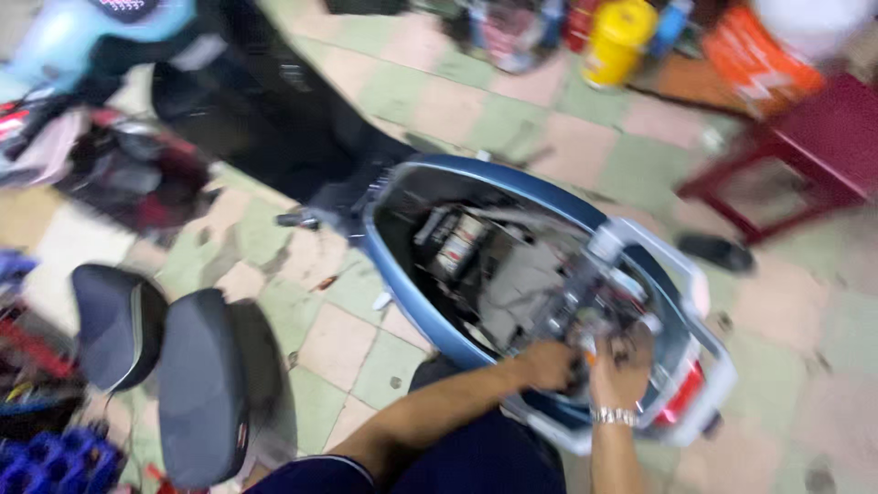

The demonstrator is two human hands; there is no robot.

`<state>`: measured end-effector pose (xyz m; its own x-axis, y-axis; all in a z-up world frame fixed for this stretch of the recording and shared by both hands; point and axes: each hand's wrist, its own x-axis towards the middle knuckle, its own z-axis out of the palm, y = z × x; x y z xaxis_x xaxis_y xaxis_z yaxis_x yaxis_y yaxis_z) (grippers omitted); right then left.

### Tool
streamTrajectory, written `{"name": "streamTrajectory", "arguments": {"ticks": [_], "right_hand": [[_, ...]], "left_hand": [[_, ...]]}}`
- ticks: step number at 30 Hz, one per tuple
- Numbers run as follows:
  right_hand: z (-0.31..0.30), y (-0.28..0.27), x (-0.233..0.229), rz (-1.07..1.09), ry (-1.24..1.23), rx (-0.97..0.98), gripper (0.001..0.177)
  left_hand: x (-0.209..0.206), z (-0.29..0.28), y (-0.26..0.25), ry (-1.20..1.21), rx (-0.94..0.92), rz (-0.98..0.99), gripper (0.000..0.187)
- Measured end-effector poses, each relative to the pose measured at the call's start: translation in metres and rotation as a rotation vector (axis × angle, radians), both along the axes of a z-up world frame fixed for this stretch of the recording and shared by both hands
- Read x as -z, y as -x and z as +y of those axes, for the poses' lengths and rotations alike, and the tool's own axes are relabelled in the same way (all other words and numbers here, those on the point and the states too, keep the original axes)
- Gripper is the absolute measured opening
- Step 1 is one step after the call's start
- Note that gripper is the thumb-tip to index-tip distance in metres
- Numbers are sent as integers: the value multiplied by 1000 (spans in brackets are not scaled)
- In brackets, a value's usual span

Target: The person uses a multimeter to check electrical connections inside a blue scooter, retrieves a wiring harness from a box on a shelf, and connects it to the vehicle's electrical system.

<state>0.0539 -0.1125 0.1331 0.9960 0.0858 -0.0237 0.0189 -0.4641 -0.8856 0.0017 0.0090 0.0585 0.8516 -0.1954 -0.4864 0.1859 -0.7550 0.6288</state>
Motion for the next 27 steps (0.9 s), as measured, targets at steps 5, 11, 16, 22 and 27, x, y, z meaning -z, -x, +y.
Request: {"name": "streamTrajectory", "arguments": {"ticks": [5,11,16,22,27], "right_hand": [[69,19,-16,-126,11,-162,68],[177,30,1,310,-252,-405,34],[319,64,-19,404,-210,-584,30],[509,136,-52,299,-212,-743,28],[600,177,-85,299,-147,-806,25]], "left_hand": [[-26,42,20,64,-196,-271,41],[-74,236,103,161,-687,-355,37],[-178,488,197,-617,-1155,-1011,44],[-297,703,236,-1262,-1020,-942,98],[-296,745,239,-1135,-1058,-874,95]]}}
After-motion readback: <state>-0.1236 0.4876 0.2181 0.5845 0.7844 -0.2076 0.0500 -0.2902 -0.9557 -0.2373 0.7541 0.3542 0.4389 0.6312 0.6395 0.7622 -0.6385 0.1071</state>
